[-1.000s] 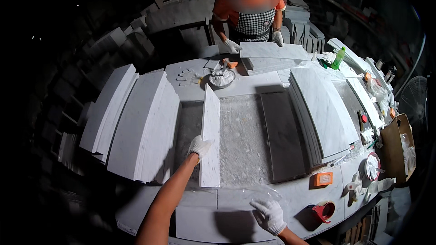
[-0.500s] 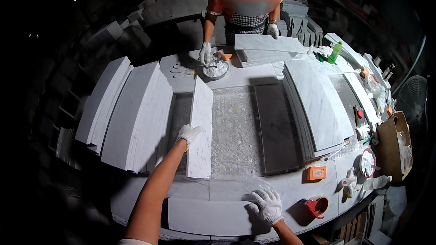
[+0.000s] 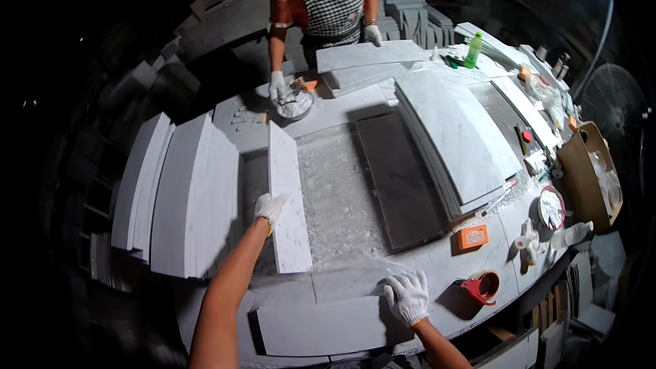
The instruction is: The person stacks white rectangular panels on a workbench, placing thin plastic sheets between them. They repeatedly pick up panels, align them, and add them to a growing stack while another worker handles similar panels across the table.
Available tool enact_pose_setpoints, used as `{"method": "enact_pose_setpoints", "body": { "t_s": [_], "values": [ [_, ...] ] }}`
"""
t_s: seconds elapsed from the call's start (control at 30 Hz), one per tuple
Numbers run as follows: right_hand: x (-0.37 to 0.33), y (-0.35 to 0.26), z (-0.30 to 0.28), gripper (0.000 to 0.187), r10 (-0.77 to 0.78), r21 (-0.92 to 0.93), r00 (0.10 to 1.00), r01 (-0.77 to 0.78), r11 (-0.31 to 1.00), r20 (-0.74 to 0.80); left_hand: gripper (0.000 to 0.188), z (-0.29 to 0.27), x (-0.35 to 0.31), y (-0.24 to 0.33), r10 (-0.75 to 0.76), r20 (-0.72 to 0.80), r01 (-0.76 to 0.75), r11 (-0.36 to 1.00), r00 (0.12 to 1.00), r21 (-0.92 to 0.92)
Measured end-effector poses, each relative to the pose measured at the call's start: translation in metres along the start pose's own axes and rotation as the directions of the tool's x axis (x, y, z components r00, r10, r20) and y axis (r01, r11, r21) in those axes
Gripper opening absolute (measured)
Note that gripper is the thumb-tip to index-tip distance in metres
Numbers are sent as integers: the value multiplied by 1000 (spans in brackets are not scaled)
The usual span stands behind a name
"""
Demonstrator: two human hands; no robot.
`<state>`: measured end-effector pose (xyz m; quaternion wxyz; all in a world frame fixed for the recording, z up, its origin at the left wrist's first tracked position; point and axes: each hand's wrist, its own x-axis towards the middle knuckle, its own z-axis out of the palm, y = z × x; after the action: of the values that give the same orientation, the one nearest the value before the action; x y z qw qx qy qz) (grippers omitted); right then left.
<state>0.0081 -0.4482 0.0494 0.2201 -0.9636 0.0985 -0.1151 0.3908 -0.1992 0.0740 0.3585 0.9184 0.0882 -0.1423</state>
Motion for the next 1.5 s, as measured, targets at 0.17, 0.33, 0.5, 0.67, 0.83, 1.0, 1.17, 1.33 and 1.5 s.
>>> {"method": "enact_pose_setpoints", "body": {
  "t_s": [0.17, 0.33, 0.5, 0.67, 0.83, 1.0, 1.17, 1.33, 1.5],
  "values": [
    [-2, 3, 5, 23, 50, 28, 998, -49, 998, -39, 44, -13, 11, -28, 135, 124, -107, 971, 983, -212],
    [-4, 3, 3, 23, 95, 19, 994, -94, 995, -52, 29, -68, -115, 67, 138, 336, 17, 908, 932, -419],
    [-4, 3, 2, 22, 115, 25, 988, -113, 993, -99, 33, -100, -191, 67, 301, 407, -224, 948, 863, -225],
    [-11, 9, -4, 31, 180, 455, 961, -66, 888, -211, 39, -118, -273, 62, 94, 662, -100, 995, 744, -29],
    [-49, 17, -26, 87, 342, 978, 921, -145, -150, 189, 40, -108, -312, 26, 146, 819, -239, 971, 555, -12],
    [-101, 37, -64, 52, -112, 713, 843, -366, 599, 527, 30, -90, -322, 0, 5, 945, -143, 989, 326, 44],
    [-175, 34, -38, 29, 216, 827, 831, -545, 136, 512, 35, -63, -308, -17, 18, 959, -367, 926, 284, 91],
    [-204, 15, -51, 26, 310, 762, 713, -645, -62, 629, 32, -67, -272, -77, 153, 927, -317, 948, 342, -39],
    [-214, 1, -68, 18, 373, 625, 502, -658, -421, 780, 34, -106, -244, -174, 32, 904, -356, 924, 427, 135]
  ]
}}
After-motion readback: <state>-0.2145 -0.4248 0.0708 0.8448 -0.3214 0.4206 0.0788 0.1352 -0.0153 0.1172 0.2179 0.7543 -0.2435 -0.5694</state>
